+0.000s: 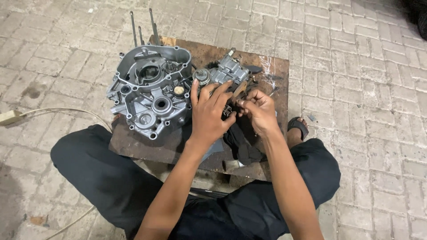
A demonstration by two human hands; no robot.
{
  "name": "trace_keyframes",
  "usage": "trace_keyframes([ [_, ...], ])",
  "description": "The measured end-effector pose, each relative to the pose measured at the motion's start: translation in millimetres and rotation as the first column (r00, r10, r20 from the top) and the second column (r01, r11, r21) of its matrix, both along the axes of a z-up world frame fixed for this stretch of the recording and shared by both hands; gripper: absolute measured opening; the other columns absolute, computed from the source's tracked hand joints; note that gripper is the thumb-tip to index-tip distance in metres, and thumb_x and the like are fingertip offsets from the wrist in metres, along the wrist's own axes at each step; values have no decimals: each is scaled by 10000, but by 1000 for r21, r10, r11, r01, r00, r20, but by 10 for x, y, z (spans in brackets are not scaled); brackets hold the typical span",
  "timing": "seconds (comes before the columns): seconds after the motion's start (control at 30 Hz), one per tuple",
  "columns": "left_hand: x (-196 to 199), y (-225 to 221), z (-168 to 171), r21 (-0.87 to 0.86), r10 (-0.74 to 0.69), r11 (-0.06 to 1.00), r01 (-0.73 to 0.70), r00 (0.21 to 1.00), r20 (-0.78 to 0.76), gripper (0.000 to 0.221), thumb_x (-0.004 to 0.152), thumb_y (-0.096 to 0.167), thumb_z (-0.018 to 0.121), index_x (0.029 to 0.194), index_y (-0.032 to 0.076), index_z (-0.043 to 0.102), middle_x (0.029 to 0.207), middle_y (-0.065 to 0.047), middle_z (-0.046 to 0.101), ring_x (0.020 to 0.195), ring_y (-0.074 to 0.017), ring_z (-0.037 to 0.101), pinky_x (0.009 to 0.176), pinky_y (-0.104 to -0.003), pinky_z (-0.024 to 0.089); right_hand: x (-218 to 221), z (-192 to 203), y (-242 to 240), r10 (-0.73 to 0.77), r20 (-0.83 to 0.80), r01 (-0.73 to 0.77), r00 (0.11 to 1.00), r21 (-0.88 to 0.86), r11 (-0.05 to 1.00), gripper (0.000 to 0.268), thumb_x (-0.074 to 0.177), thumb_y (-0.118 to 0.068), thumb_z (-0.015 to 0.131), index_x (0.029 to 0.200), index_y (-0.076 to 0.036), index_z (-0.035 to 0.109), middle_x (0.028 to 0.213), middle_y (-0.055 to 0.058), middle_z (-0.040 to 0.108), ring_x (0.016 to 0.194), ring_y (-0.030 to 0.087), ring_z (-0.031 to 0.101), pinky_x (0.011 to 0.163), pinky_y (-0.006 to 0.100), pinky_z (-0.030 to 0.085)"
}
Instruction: A person sits on the floor and uses their hands and a small brush to inspect and mark parts of a motorcycle carburetor.
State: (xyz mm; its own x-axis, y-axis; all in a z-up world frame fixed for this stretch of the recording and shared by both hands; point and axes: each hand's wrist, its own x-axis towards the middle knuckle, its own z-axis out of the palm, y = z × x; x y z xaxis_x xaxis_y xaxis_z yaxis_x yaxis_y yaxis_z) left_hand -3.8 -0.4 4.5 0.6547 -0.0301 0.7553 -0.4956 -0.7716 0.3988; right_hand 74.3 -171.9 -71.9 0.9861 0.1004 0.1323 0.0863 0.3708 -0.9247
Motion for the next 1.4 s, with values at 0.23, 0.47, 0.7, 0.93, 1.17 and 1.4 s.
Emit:
trace_keyframes([
  [0.23,-7,-2,8,-13,1,1000,-1,1000,3,432,687,109,908,1061,40,704,1224,-145,722,1216,-293,587,1232,-643,65,10,-45,-17,55,-20,-54,998,46,997,231,774,117,766,852,-7,587,644,156,619,473,200,600,430,347,565],
  [0.47,16,-5,10,-12,2,1000,-2,1000,8,431,676,113,905,1052,49,704,1221,-138,726,1210,-291,588,1231,-651,76,35,-48,-37,44,-6,-44,999,40,998,220,782,131,727,844,-18,578,657,137,618,505,219,637,436,355,564],
  [0.7,10,-10,9,-15,1,1000,-1,1000,-1,436,675,111,892,1064,50,704,1230,-132,722,1221,-297,582,1233,-649,75,51,-1,-44,5,-27,-4,1000,63,998,220,795,122,721,849,-22,565,626,116,587,480,191,605,438,356,568],
  [0.93,7,-7,-15,-2,13,1000,-13,1000,-7,420,679,106,888,1053,55,706,1229,-125,724,1219,-282,581,1234,-642,83,-14,2,-2,42,34,-43,999,6,999,237,762,133,740,826,-13,566,620,129,595,467,181,584,416,376,565],
  [1.17,14,-16,-12,-3,9,1000,-9,1000,20,415,676,98,876,1048,52,697,1217,-135,725,1212,-291,586,1236,-640,85,-65,113,40,17,4,-17,1000,1,1000,228,763,144,715,806,-23,566,612,110,592,451,157,564,417,357,556],
  [1.4,36,-17,-39,-14,1,1000,-1,1000,18,422,670,102,862,1057,52,701,1229,-125,723,1218,-298,583,1227,-654,82,-66,155,60,5,-25,-5,1000,22,1000,245,749,139,734,813,-28,567,609,115,594,453,157,561,413,362,568],
])
